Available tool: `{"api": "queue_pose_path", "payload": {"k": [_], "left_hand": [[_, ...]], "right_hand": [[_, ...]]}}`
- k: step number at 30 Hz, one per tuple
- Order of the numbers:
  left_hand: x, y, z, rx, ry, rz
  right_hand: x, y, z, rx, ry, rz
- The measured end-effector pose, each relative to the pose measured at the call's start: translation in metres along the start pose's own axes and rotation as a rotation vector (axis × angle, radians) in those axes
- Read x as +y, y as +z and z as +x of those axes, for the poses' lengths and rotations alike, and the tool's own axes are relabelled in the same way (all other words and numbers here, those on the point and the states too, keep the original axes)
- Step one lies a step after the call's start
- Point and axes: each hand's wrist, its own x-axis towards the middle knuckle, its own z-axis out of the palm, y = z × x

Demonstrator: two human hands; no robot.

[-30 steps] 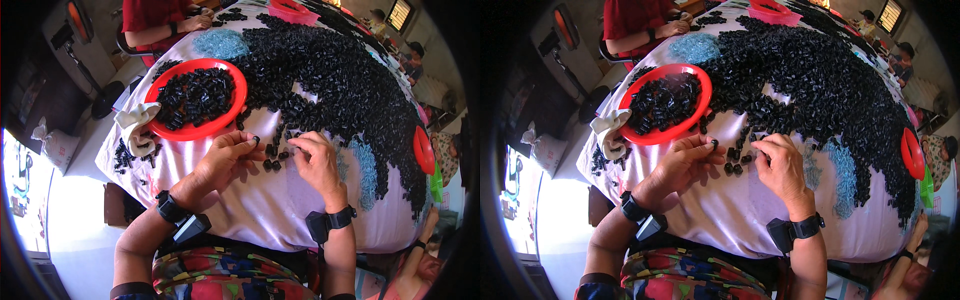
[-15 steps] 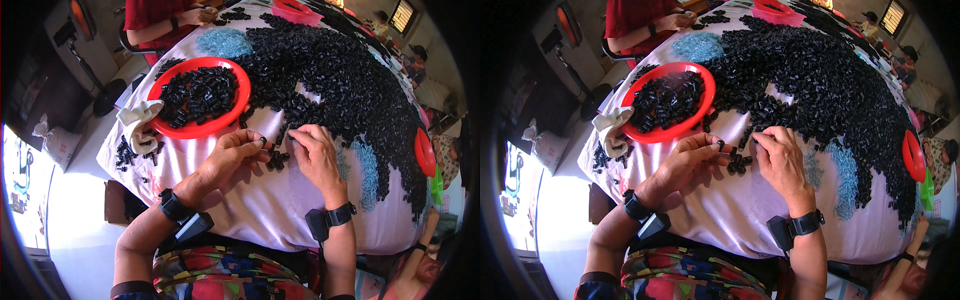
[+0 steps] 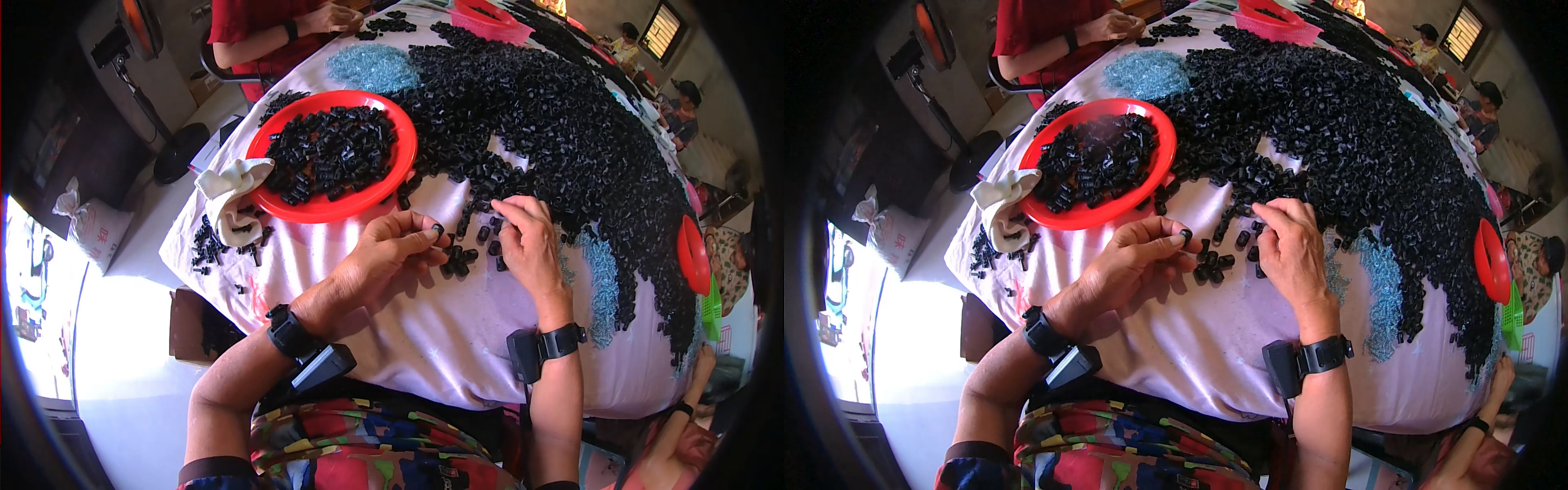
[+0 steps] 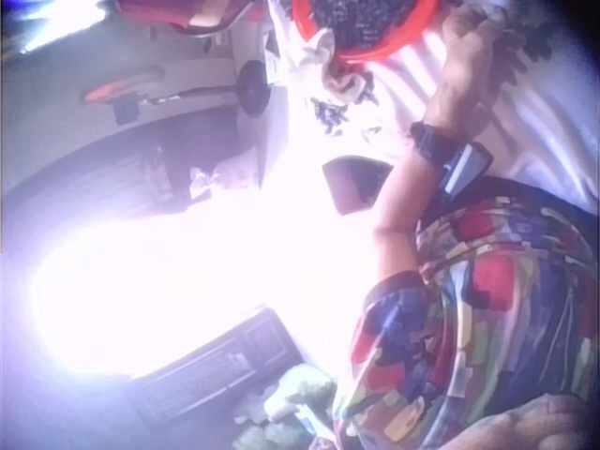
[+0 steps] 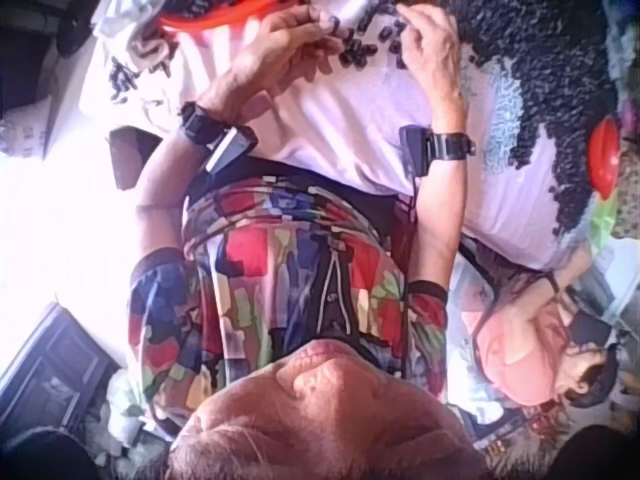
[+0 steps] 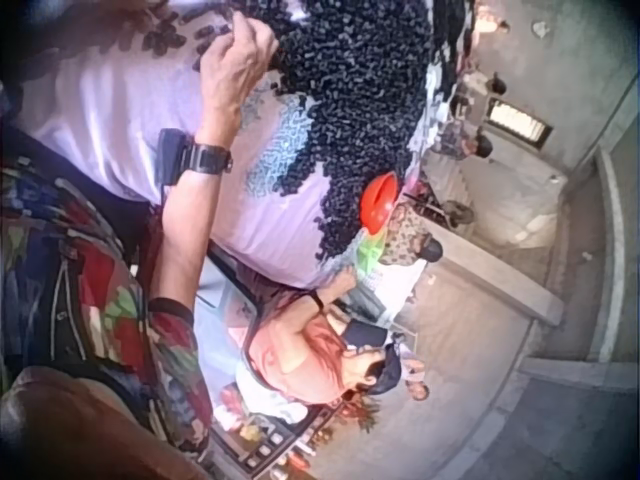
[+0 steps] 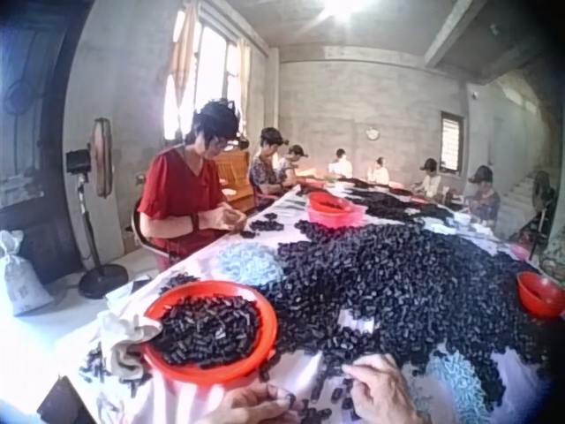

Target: Manually assemble small black plastic or rubber components for shoes at a work table.

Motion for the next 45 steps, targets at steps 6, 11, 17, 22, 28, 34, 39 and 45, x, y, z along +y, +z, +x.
{"api": "queue_pose_path", "payload": {"k": [6,11,17,22,28,34,39,45], "left_hand": [[0.002,0.003,-0.003,0.011,-0.006,-0.019],[-0.002,0.001,0.0,0.009,0.007,-0.023],[-0.006,-0.002,0.004,-0.038,0.013,-0.024],[-0.009,-0.008,0.009,-0.088,0.039,0.006],[-0.003,0.0,0.003,-0.069,0.027,0.085],[0.003,0.015,-0.008,-0.04,-0.014,0.02],[-0.001,0.006,-0.004,-0.049,-0.03,-0.003],[0.001,0.011,-0.006,-0.038,-0.041,-0.033]], "right_hand": [[0.006,-0.009,0.0,0.027,0.036,0.129],[0.0,-0.015,-0.003,-0.146,0.216,0.159],[-0.006,-0.014,-0.001,-0.189,0.053,0.057],[-0.009,-0.016,0.0,-0.223,0.084,0.054],[-0.016,-0.014,-0.001,-0.095,0.195,0.203],[-0.011,-0.006,-0.001,-0.053,0.051,0.136],[-0.011,-0.009,-0.003,-0.11,0.175,0.115],[-0.011,-0.007,0.0,-0.165,0.043,0.061]]}}
